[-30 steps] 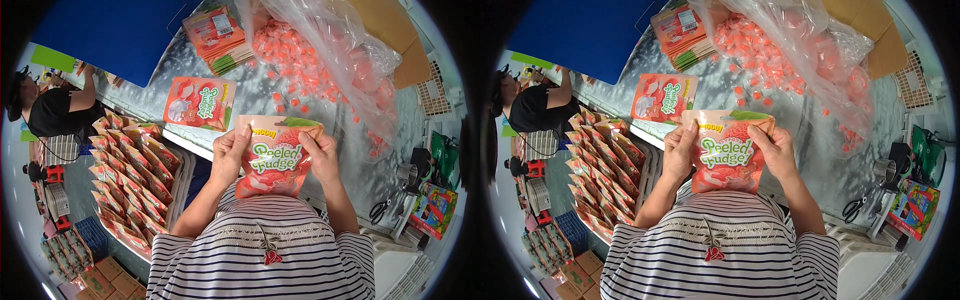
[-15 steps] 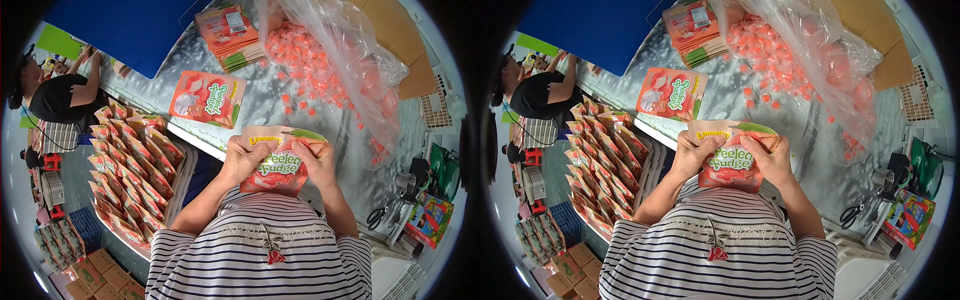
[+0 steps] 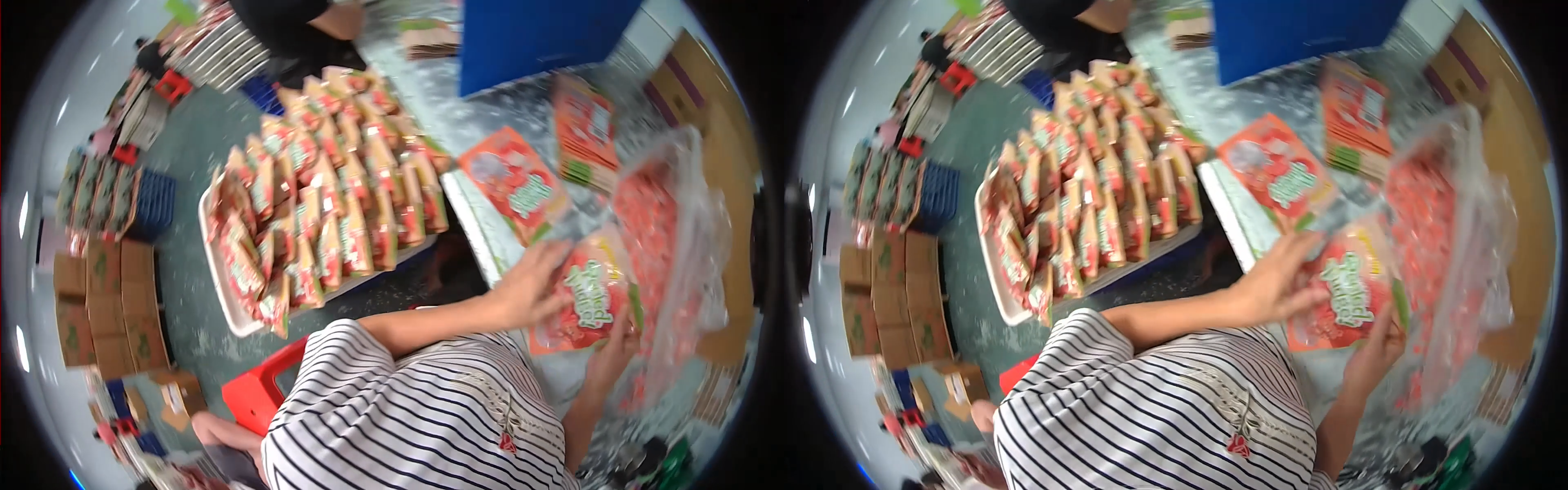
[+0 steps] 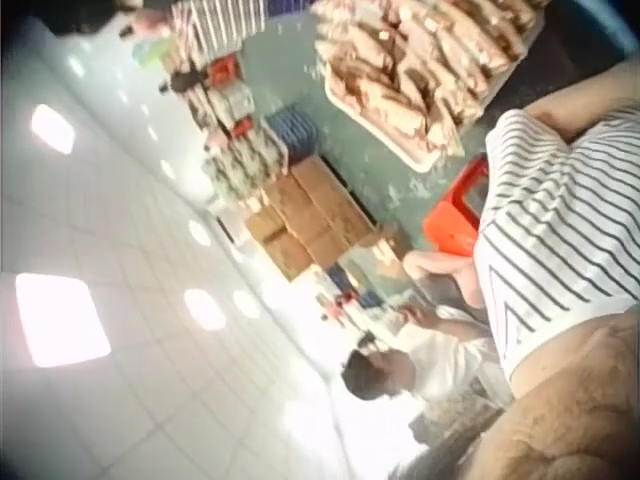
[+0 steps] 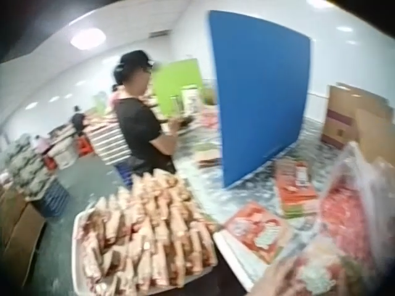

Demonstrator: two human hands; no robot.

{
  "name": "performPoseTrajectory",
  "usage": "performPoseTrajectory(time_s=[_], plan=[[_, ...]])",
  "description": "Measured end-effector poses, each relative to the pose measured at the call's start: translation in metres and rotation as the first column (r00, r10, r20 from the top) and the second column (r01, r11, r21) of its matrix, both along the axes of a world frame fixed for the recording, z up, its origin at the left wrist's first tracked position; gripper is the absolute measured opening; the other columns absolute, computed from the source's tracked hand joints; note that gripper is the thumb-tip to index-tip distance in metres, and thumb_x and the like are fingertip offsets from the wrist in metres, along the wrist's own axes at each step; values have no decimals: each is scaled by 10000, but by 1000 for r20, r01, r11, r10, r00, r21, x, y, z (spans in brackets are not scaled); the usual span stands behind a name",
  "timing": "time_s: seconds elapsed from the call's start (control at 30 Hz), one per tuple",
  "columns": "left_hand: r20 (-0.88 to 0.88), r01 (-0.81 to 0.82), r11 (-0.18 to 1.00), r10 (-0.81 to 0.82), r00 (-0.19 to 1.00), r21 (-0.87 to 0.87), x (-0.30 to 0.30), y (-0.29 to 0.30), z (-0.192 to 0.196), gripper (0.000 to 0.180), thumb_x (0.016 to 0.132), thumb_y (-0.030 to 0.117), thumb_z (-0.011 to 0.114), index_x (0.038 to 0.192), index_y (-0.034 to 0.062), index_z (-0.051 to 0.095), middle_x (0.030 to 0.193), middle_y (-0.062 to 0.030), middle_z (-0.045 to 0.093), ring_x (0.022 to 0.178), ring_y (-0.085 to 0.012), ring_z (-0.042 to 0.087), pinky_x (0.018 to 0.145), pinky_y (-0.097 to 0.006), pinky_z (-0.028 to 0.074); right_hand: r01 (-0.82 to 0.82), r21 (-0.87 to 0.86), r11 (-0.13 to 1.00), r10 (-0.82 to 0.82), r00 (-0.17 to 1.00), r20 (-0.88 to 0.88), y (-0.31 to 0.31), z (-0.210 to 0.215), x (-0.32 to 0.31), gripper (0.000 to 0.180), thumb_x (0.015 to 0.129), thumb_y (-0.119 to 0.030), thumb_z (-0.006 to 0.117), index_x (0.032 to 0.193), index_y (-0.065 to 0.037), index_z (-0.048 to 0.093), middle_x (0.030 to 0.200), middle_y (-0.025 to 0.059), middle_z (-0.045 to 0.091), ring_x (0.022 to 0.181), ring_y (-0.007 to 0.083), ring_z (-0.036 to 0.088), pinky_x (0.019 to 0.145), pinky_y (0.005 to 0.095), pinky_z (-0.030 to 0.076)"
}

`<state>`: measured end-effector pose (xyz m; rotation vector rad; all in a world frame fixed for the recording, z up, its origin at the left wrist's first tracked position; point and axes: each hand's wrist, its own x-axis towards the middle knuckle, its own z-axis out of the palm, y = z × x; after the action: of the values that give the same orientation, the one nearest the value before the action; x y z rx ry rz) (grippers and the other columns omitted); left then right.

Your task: Packaging individual wrapped candies into larger resealable bags on a factory floor.

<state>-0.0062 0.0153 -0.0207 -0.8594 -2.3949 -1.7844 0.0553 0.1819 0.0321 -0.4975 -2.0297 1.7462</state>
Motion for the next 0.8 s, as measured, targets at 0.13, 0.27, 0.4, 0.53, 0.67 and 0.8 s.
performPoseTrajectory(time_s=[0.13, 0.27, 0.4, 0.53, 0.67, 0.8], plan=[[-188, -26, 999, 20, 982, -29, 18, -13, 7, 993, 723, 246, 768, 1452, -37, 157, 1465, -286, 151, 1369, -467, 177, 1116, -488, 230, -178, -53, 983, 177, 984, -26, -19, -2, -5, 265, 967, -209, 542, 907, 27, 646, 776, 75, 643, 660, 98, 584, 613, 239, 482], [-224, -294, 953, 273, 935, -65, 14, -46, 11, 1083, 642, 201, 777, 1458, -48, 109, 1490, -305, 89, 1390, -489, 102, 1132, -508, 192, -266, 60, 962, 269, 962, -37, -90, 3, -23, 269, 972, -206, 533, 847, 12, 629, 747, 62, 630, 651, 76, 565, 597, 223, 469], [-286, -546, 832, 502, 816, -98, 15, -105, 14, 955, 633, 70, 706, 1439, -43, 206, 1473, -303, 196, 1332, -494, 275, 1072, -469, 335, -503, 56, 863, 505, 863, -33, -142, 8, -32, 249, 970, -176, 534, 890, 32, 643, 784, 70, 656, 671, 72, 563, 630, 228, 467], [-478, -716, 689, 594, 647, -114, 21, -166, 21, 864, 634, 9, 677, 1412, -31, 303, 1458, -307, 243, 1307, -493, 323, 1059, -472, 346, -709, 239, 663, 745, 658, -115, -185, 7, -45, 222, 984, -135, 493, 1035, 54, 598, 879, 83, 670, 722, 98, 595, 709, 240, 487], [-268, -530, 811, 468, 842, -247, 37, -221, 43, 891, 682, 172, 775, 1416, -13, 305, 1456, -282, 258, 1334, -461, 287, 1094, -474, 293, -782, -73, 619, 779, 623, -76, -208, -1, -60, 197, 987, -133, 482, 1041, 31, 577, 903, 99, 667, 768, 114, 627, 733, 255, 504], [12, -440, 832, 471, 882, -338, 24, -290, 22, 806, 800, 418, 711, 1397, 9, 357, 1443, -275, 305, 1359, -415, 279, 1104, -458, 277, -764, -358, 538, 784, 609, -120, -212, -5, -90, 182, 982, -152, 503, 1060, -9, 584, 898, 87, 669, 764, 119, 635, 732, 261, 523]])
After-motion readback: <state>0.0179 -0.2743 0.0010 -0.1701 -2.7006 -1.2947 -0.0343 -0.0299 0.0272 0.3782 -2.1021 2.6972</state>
